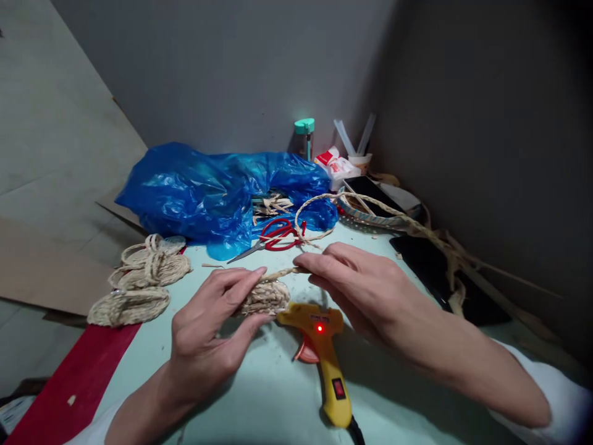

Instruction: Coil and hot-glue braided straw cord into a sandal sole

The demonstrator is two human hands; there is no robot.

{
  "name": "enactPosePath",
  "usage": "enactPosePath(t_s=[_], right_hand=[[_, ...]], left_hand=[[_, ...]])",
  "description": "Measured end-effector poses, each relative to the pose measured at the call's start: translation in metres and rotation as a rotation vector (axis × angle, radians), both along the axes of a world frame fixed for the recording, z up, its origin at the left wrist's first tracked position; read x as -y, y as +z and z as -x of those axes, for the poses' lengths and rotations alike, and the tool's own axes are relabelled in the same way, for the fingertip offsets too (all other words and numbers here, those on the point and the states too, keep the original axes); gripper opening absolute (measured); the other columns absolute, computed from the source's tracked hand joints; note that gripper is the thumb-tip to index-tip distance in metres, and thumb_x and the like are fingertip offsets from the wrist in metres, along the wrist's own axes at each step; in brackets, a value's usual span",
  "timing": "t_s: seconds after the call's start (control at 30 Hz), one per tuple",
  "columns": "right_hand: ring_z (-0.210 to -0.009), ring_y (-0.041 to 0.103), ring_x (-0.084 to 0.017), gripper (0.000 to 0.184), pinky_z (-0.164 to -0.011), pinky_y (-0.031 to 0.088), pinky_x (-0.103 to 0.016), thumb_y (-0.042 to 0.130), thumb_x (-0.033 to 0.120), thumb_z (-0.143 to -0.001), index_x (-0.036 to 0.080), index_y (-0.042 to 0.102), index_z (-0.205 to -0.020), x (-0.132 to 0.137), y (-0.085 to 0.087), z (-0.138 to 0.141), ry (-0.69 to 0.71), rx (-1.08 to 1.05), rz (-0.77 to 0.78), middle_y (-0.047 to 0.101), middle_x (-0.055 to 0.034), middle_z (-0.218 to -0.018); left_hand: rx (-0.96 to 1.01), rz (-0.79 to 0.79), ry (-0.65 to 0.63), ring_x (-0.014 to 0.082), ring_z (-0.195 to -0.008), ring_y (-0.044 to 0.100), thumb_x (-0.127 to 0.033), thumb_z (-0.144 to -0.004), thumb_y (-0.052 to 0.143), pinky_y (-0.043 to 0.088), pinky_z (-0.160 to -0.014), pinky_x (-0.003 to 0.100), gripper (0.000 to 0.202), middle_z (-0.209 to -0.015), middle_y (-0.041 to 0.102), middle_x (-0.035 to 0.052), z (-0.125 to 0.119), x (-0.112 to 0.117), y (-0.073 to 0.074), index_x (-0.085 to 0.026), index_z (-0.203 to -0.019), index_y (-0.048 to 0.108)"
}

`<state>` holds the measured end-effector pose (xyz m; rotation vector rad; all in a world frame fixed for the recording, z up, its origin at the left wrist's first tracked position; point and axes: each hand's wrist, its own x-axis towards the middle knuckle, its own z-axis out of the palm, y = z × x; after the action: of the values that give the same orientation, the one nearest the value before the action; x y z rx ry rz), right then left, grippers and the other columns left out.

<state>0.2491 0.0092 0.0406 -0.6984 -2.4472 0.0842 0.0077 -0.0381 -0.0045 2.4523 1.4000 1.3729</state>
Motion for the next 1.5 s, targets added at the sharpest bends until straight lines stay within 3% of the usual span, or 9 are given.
enactPosePath(t_s=[0.13,0.37,0.5,0.83,1.13,1.5], right_hand=[[-0.062,0.039,-0.015,0.023,-0.053,0.028,-0.031,0.045,0.005,-0.099,0.009,0.067,-0.094,0.005,-0.002,0.001,-0.052,-0.029,-0.14,0.045,-0.001,-0.072],[-0.058,0.042,-0.016,0.021,-0.049,0.025,-0.032,0.048,0.004,-0.093,0.011,0.065,-0.084,0.011,-0.005,-0.003,-0.054,0.018,-0.189,0.047,-0.0006,-0.069],[-0.056,0.043,-0.016,0.019,-0.049,0.025,-0.033,0.051,0.004,-0.09,0.014,0.064,-0.081,0.014,-0.011,-0.004,-0.057,0.011,-0.165,0.049,0.0002,-0.067],[-0.051,0.051,-0.016,0.021,-0.046,0.026,-0.032,0.049,0.01,-0.092,0.013,0.07,-0.092,0.021,-0.022,0.008,-0.173,0.01,-0.169,0.057,0.0008,-0.062],[-0.054,0.063,-0.019,0.03,-0.042,0.04,-0.032,0.048,0.011,-0.088,0.003,0.069,-0.108,0.029,-0.032,0.019,-0.183,-0.041,-0.183,0.067,-0.0044,-0.069],[-0.059,0.071,-0.025,0.043,-0.039,0.055,-0.033,0.042,0.0,-0.08,-0.01,0.063,-0.117,0.033,-0.042,0.029,-0.155,-0.065,-0.131,0.073,-0.0146,-0.077]], left_hand=[[-0.015,0.01,0.007,0.0195,-0.103,0.066,-0.012,-0.084,0.076,0.053,-0.092,0.031,0.064,-0.118,0.07,0.0023,-0.003,0.0,0.001,-0.035,-0.14,0.058],[-0.117,-0.086,0.054,0.0164,-0.098,0.068,-0.017,-0.086,0.076,0.055,-0.088,0.025,0.046,-0.113,0.072,0.0055,-0.003,-0.002,-0.001,-0.019,-0.13,0.065],[-0.126,-0.085,0.047,0.0162,-0.095,0.069,-0.018,-0.085,0.077,0.056,-0.084,0.025,0.043,-0.11,0.073,0.0052,-0.005,-0.004,-0.001,-0.018,-0.127,0.067],[-0.117,-0.044,0.088,0.0177,-0.095,0.07,-0.023,-0.086,0.076,0.057,-0.08,0.026,0.041,-0.108,0.074,0.0038,-0.009,-0.005,0.0,-0.024,-0.126,0.067],[-0.12,-0.035,0.123,0.0164,-0.096,0.07,-0.021,-0.086,0.075,0.056,-0.085,0.025,0.039,-0.108,0.074,0.0039,-0.011,-0.004,-0.001,-0.022,-0.125,0.068],[-0.088,-0.045,0.156,0.0167,-0.092,0.071,-0.018,-0.086,0.074,0.058,-0.083,0.026,0.034,-0.104,0.074,0.006,-0.016,-0.007,-0.002,-0.017,-0.12,0.07]])
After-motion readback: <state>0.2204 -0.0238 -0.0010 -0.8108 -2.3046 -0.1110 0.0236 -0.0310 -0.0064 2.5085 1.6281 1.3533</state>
